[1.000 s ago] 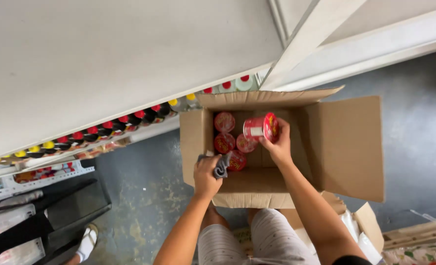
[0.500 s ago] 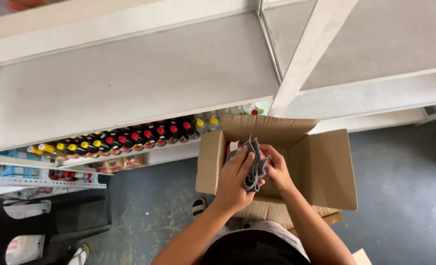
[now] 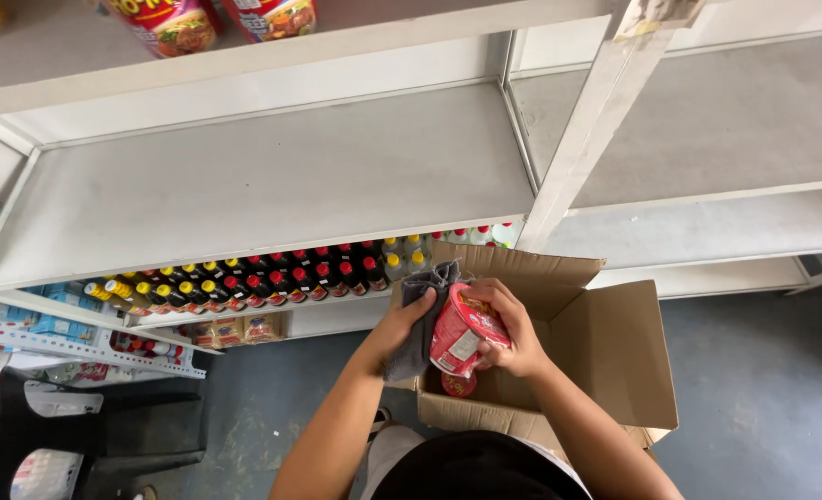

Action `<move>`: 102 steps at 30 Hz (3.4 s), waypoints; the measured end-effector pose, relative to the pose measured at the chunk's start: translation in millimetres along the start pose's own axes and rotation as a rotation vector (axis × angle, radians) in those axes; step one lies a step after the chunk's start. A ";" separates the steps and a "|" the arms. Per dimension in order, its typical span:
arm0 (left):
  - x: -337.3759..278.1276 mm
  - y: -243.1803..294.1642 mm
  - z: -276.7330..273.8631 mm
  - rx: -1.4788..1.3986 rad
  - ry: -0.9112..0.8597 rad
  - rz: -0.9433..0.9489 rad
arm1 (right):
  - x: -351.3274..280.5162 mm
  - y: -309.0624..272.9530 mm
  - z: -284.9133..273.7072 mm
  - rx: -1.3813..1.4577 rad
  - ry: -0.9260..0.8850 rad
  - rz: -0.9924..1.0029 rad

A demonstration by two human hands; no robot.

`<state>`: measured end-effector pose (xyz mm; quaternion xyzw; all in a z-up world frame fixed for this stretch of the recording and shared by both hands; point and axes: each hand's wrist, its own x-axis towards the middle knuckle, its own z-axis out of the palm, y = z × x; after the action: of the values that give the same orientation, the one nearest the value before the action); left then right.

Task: Cleaning and organizing instant noodle cups on a grocery shelf using a cloth.

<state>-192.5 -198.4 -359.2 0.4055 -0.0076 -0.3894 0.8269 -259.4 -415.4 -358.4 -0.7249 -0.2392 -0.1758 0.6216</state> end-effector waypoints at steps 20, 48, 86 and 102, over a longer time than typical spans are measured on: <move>-2.9 6.5 -5.4 0.002 0.128 0.188 | 15.2 41.9 -2.4 0.430 0.116 0.778; -22.7 -34.9 86.7 1.760 0.338 1.208 | 4.0 7.1 24.5 0.906 0.614 0.489; -33.6 34.7 90.9 1.503 0.217 0.536 | -3.2 -0.4 1.9 0.030 0.009 0.199; -34.6 2.7 65.3 0.810 0.095 0.669 | 24.3 -2.9 17.4 0.878 0.315 0.115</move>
<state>-236.4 -218.4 -303.2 0.6851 -0.2491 -0.0512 0.6826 -241.7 -394.8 -345.5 -0.3701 -0.1532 -0.1314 0.9068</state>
